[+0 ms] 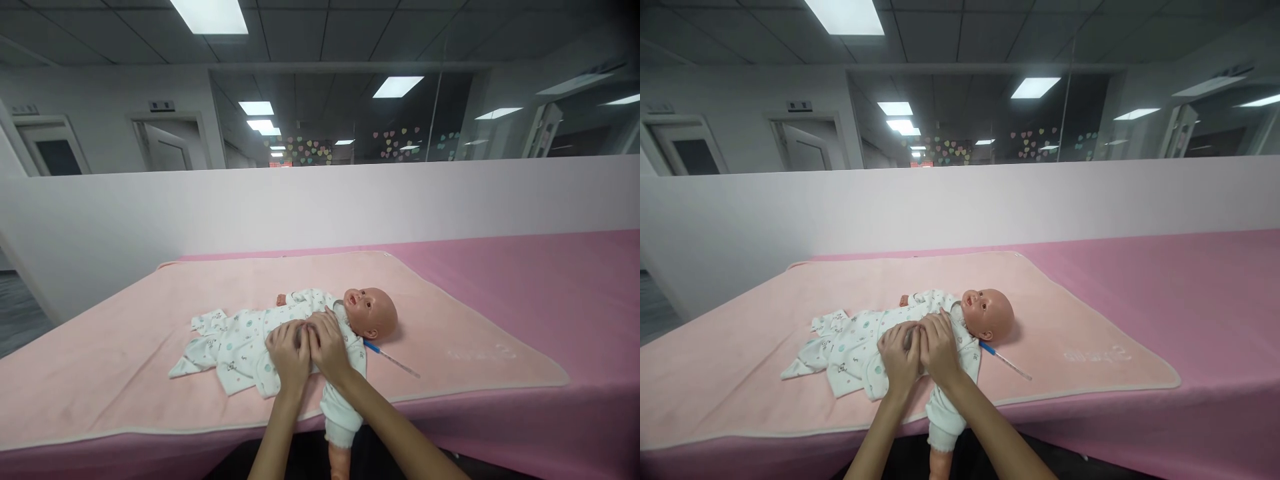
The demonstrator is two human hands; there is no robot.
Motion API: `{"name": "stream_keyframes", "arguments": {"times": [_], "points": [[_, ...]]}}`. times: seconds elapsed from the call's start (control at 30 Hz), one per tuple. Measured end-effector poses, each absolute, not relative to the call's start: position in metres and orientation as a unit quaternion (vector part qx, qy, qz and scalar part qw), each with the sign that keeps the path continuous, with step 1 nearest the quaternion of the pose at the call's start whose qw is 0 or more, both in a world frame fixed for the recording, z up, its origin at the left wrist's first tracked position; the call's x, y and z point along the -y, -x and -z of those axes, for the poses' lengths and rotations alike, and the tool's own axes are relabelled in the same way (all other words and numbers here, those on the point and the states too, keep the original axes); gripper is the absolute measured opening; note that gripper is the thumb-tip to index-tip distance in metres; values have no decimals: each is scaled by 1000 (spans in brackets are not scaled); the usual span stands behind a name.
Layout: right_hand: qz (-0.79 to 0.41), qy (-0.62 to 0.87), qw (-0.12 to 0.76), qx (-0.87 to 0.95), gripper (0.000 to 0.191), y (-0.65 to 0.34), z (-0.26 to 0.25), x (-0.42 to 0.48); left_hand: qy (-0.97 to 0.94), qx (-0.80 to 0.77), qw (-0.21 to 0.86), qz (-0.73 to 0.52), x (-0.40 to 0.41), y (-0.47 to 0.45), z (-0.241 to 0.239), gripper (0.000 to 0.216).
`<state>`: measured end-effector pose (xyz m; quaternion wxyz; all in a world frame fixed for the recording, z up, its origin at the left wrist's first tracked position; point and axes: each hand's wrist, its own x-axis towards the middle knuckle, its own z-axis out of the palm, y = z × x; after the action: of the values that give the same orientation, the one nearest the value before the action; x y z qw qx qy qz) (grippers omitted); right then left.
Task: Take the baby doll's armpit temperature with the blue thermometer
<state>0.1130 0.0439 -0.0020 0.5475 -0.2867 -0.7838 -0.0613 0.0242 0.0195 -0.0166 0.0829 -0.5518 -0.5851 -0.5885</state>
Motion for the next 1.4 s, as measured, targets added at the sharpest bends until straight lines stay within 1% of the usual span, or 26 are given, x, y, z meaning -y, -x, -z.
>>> {"name": "stream_keyframes", "arguments": {"times": [0.13,0.33,0.73,0.87,1.07,1.27,1.4], "points": [[26,309,534,786,21,-114,2,-45,561,576,55,593,-18,-25,15,24],[40,322,518,792,20,-115,3,-46,558,575,37,597,-18,-26,15,25],[66,323,516,790,22,-116,10,-53,558,572,32,601,-20,-24,18,26],[65,316,534,782,22,-117,10,-53,568,566,26,597,-19,-24,17,27],[47,319,561,763,18,-116,12,-54,571,566,37,593,-18,-26,15,24],[46,330,563,756,16,-117,10,-51,494,622,77,603,-13,-17,17,22],[97,298,561,766,20,-115,7,-44,449,654,63,605,-7,-7,21,21]]}}
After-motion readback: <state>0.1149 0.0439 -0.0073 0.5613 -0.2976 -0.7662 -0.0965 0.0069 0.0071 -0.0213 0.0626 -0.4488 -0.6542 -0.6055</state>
